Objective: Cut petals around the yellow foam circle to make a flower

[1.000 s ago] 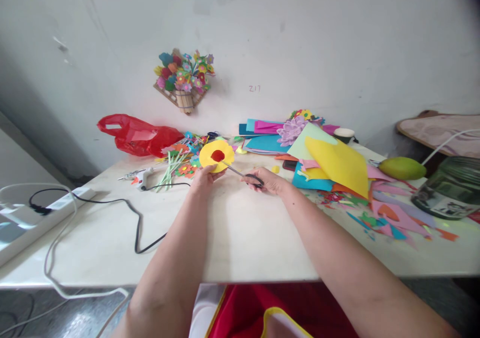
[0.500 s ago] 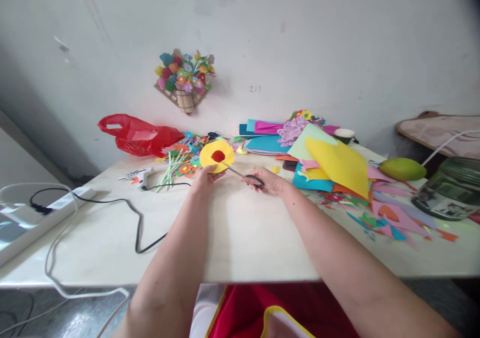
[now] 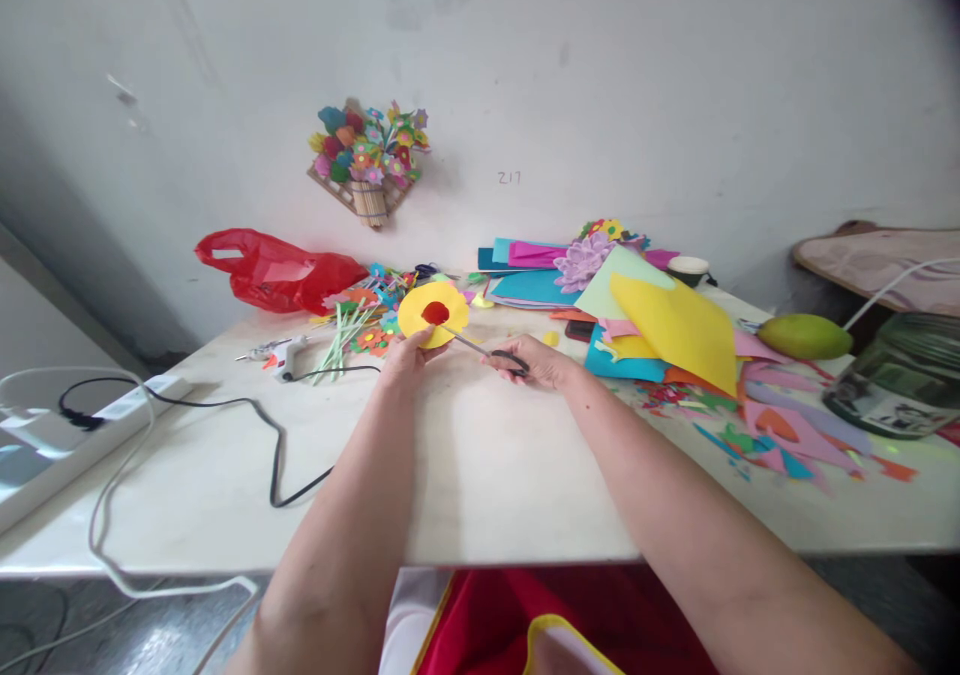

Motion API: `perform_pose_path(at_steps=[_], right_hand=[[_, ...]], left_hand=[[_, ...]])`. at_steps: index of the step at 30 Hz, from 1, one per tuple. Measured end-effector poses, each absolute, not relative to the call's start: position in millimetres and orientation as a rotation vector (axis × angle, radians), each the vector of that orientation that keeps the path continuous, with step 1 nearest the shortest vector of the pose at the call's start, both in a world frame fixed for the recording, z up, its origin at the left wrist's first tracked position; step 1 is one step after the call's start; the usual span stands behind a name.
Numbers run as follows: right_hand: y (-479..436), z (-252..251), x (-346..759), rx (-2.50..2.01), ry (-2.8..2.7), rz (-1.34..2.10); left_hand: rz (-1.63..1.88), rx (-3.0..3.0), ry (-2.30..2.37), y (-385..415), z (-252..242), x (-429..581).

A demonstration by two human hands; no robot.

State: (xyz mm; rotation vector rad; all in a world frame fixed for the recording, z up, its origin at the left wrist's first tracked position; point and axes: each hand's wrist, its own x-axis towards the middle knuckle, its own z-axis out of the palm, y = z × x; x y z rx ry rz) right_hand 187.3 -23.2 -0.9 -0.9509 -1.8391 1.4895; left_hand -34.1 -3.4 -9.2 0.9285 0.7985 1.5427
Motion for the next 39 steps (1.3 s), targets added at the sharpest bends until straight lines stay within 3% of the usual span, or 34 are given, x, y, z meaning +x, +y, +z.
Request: perform_pose_path(at_steps=[26,33,39], right_hand=[[-26.2,0.1,181.1,-0.913,-1.756,1.420],[-27.7,-0.2,165.6,-1.009,-1.778,1.192],[-23.6,-6.8,159.1,-1.132,-1.872,0.765]], left_hand=[[1.729,0.914,0.708,-1.0,-8.4,-21.7],[1.779,0.898,0.686,1.1,-8.3,-20.7],[1.844,0.849,0.666,0.1,-5.4,-18.3]])
